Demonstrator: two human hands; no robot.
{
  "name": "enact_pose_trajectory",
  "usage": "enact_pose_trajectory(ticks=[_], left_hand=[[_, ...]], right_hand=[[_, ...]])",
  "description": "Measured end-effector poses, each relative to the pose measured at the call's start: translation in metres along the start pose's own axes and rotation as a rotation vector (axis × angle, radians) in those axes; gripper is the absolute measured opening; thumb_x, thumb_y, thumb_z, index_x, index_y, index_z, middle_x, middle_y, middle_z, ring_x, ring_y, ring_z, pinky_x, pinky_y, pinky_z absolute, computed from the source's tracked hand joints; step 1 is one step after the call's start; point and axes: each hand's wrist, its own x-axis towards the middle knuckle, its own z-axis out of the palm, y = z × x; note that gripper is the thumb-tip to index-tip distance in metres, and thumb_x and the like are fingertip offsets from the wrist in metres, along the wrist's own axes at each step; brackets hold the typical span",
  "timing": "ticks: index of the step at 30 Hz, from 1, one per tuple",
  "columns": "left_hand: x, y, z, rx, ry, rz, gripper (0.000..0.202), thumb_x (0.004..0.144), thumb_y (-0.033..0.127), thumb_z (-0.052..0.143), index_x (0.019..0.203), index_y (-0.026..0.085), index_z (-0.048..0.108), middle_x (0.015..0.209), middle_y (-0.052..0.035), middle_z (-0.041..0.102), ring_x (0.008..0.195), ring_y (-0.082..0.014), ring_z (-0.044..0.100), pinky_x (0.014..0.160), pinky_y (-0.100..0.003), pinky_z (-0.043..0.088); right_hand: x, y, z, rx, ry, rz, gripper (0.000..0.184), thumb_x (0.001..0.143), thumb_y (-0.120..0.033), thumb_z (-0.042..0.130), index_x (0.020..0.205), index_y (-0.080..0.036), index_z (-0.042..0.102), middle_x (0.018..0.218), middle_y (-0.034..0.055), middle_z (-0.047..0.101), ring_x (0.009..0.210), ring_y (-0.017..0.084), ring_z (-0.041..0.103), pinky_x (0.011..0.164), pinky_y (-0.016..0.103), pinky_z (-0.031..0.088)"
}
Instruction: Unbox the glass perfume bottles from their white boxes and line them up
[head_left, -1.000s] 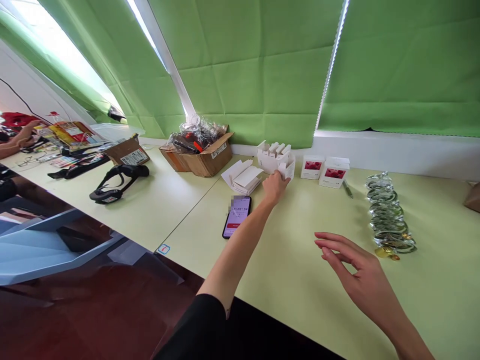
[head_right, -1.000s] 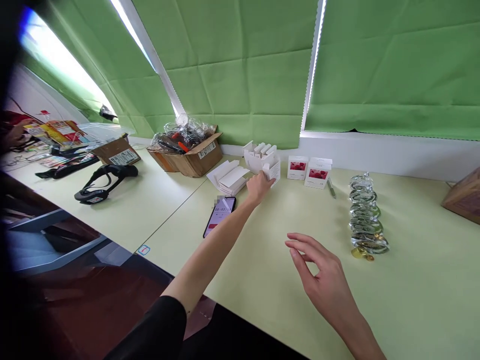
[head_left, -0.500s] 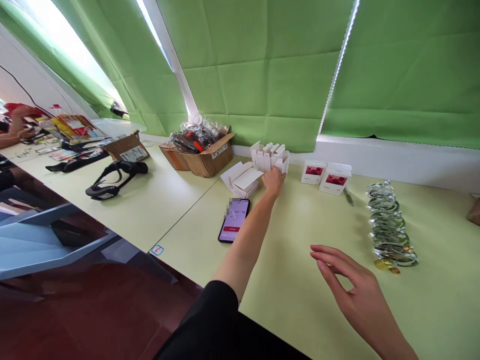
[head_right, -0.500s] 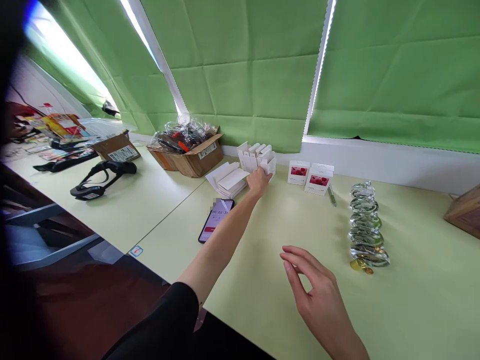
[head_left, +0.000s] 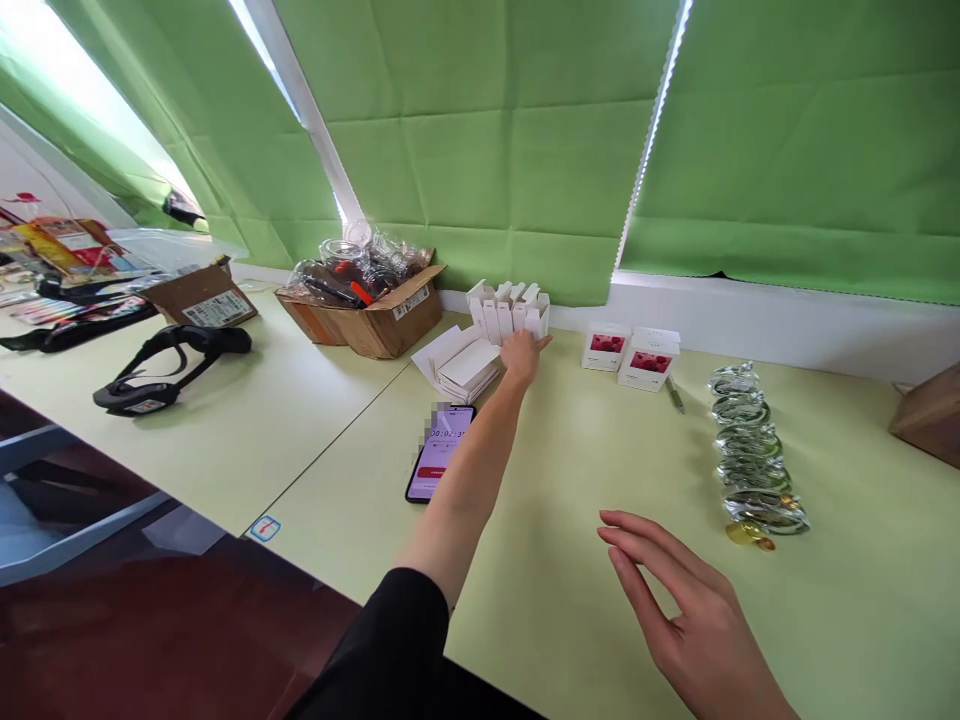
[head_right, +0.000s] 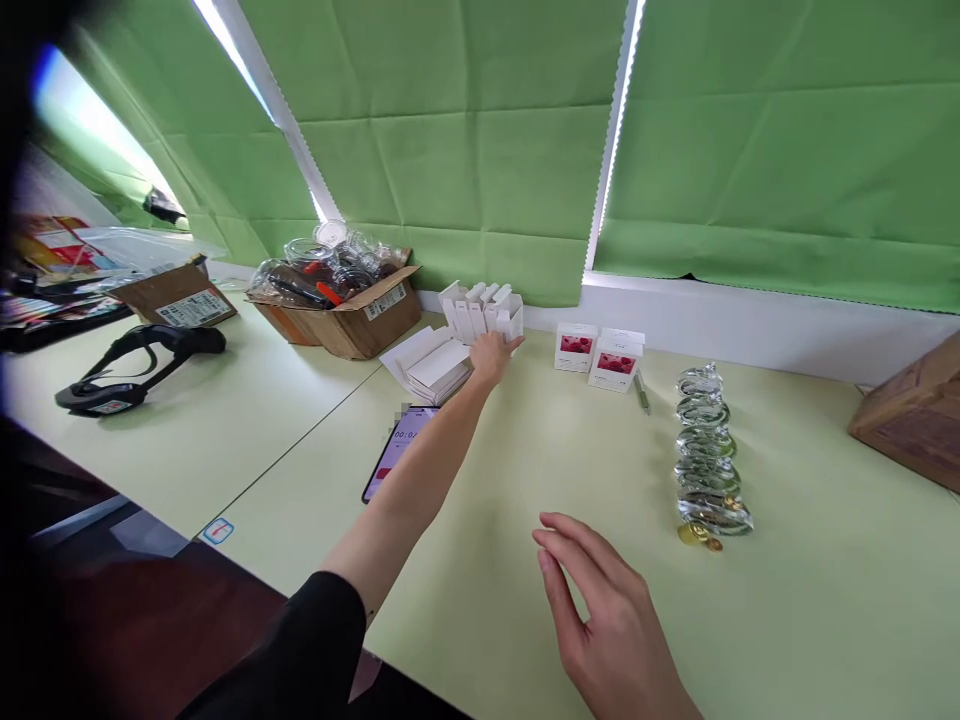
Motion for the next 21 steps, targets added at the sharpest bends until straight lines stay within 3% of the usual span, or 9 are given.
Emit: enact_pose_trajectory(ticks=[7, 9, 11, 14, 16, 18, 21], left_hand=[[-0.024, 0.008, -0.003, -0.069, 0.154, 0.168, 0.062, 0.102, 0.058, 0.026, 0.103, 0.014, 0.069, 0.099, -0.0192, 0.07, 0.102, -0.034, 0.068, 0.085, -0.042, 0.049], [-0.031, 0.018, -0.004, -0.109, 0.187, 0.238, 0.054, 0.103, 0.055, 0.027, 0.111, 0.017, 0.065, 0.107, -0.0159, 0.07, 0.103, -0.0305, 0.067, 0.086, -0.04, 0.049], [-0.034, 0.029, -0.005, -0.199, 0.197, 0.345, 0.044, 0.1, 0.052, 0.041, 0.127, 0.02, 0.056, 0.126, -0.0144, 0.064, 0.11, -0.0279, 0.065, 0.088, -0.037, 0.049], [-0.03, 0.045, -0.003, -0.364, 0.111, 0.563, 0.067, 0.088, 0.041, 0.064, 0.146, 0.02, 0.038, 0.151, -0.015, 0.044, 0.13, -0.029, 0.053, 0.1, -0.038, 0.047], [-0.025, 0.052, -0.001, -0.415, 0.02, 0.659, 0.076, 0.084, 0.033, 0.069, 0.15, 0.02, 0.033, 0.157, -0.0142, 0.037, 0.139, -0.0293, 0.044, 0.109, -0.039, 0.042], [-0.021, 0.057, 0.003, -0.426, -0.028, 0.686, 0.074, 0.083, 0.028, 0.069, 0.149, 0.02, 0.038, 0.156, -0.0136, 0.04, 0.14, -0.0284, 0.043, 0.112, -0.039, 0.039], [-0.019, 0.061, 0.007, -0.437, -0.031, 0.651, 0.06, 0.085, 0.024, 0.066, 0.142, 0.019, 0.048, 0.141, -0.0136, 0.056, 0.129, -0.0275, 0.053, 0.105, -0.038, 0.045]], right_hand=[[-0.001, -0.004, 0.002, -0.014, 0.019, -0.028, 0.021, 0.097, -0.019, 0.052, 0.104, -0.02, 0.072, 0.108, 0.0071, 0.076, 0.094, 0.018, 0.075, 0.08, 0.024, 0.063], [-0.002, -0.004, 0.004, -0.017, 0.013, -0.019, 0.022, 0.097, -0.019, 0.051, 0.104, -0.02, 0.072, 0.108, 0.0073, 0.076, 0.093, 0.018, 0.075, 0.08, 0.026, 0.063], [-0.002, -0.003, 0.005, -0.027, 0.002, 0.006, 0.023, 0.098, -0.02, 0.05, 0.104, -0.021, 0.072, 0.108, 0.0073, 0.076, 0.093, 0.019, 0.075, 0.079, 0.028, 0.063], [-0.004, 0.001, 0.007, -0.036, -0.012, 0.041, 0.024, 0.099, -0.021, 0.049, 0.104, -0.021, 0.072, 0.11, 0.0071, 0.076, 0.095, 0.02, 0.074, 0.08, 0.029, 0.063], [-0.004, 0.003, 0.008, -0.037, -0.023, 0.054, 0.024, 0.099, -0.021, 0.049, 0.104, -0.021, 0.072, 0.111, 0.0073, 0.075, 0.096, 0.02, 0.074, 0.08, 0.03, 0.063], [-0.004, 0.005, 0.008, -0.041, -0.035, 0.066, 0.024, 0.099, -0.021, 0.048, 0.105, -0.021, 0.072, 0.111, 0.0077, 0.075, 0.096, 0.02, 0.074, 0.079, 0.03, 0.063], [-0.003, 0.007, 0.008, -0.059, -0.037, 0.071, 0.025, 0.099, -0.019, 0.047, 0.105, -0.02, 0.071, 0.111, 0.0083, 0.074, 0.096, 0.02, 0.074, 0.08, 0.031, 0.063]])
